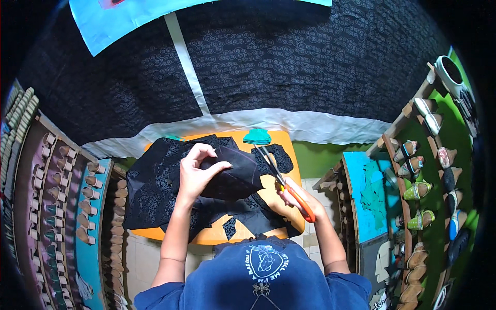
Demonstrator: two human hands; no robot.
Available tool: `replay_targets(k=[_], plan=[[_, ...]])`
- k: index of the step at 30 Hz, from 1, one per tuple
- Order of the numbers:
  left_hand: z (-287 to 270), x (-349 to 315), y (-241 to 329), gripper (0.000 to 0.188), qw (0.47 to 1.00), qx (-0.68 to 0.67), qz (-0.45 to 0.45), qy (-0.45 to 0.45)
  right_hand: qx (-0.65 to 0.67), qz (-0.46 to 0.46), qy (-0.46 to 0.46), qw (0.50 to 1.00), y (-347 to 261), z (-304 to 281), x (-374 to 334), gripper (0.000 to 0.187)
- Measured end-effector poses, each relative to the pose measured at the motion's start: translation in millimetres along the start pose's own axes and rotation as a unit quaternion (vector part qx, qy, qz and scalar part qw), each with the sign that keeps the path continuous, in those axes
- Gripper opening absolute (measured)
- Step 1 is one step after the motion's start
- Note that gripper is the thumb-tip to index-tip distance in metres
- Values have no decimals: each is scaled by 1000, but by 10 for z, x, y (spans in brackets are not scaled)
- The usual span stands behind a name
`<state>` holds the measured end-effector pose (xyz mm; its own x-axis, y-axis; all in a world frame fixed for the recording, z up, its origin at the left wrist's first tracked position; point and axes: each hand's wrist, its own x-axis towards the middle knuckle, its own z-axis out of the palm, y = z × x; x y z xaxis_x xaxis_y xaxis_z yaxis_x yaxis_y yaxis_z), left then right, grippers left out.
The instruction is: The person uses orange-handled scissors to cut a piece of black patterned fabric on a yellow table. They follow a purple chalk outline to shape the material, periodically adjusting the fabric's position to complete the cut.
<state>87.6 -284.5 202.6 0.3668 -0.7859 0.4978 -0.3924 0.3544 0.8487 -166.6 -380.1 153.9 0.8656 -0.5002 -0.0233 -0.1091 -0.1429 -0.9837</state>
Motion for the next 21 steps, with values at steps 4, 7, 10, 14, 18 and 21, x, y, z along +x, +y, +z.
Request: replay_targets(k=[4,7,10,14,18,21], plan=[[-25,79,230,11,994,91,57,-35,23,58,-49,997,-124,-9,-118,24],[5,88,364,15,994,89,56,-42,-27,50,-50,997,-273,1,-131,24],[22,98,401,19,992,98,53,-64,-65,56,-49,995,-294,-3,-142,25],[26,99,443,19,991,102,48,-66,-79,27,-48,995,-281,18,-134,25],[17,88,449,18,989,112,55,-81,-91,-3,-43,995,-276,29,-129,25],[23,89,459,17,988,111,56,-95,-86,-6,-46,995,-273,31,-133,25]])
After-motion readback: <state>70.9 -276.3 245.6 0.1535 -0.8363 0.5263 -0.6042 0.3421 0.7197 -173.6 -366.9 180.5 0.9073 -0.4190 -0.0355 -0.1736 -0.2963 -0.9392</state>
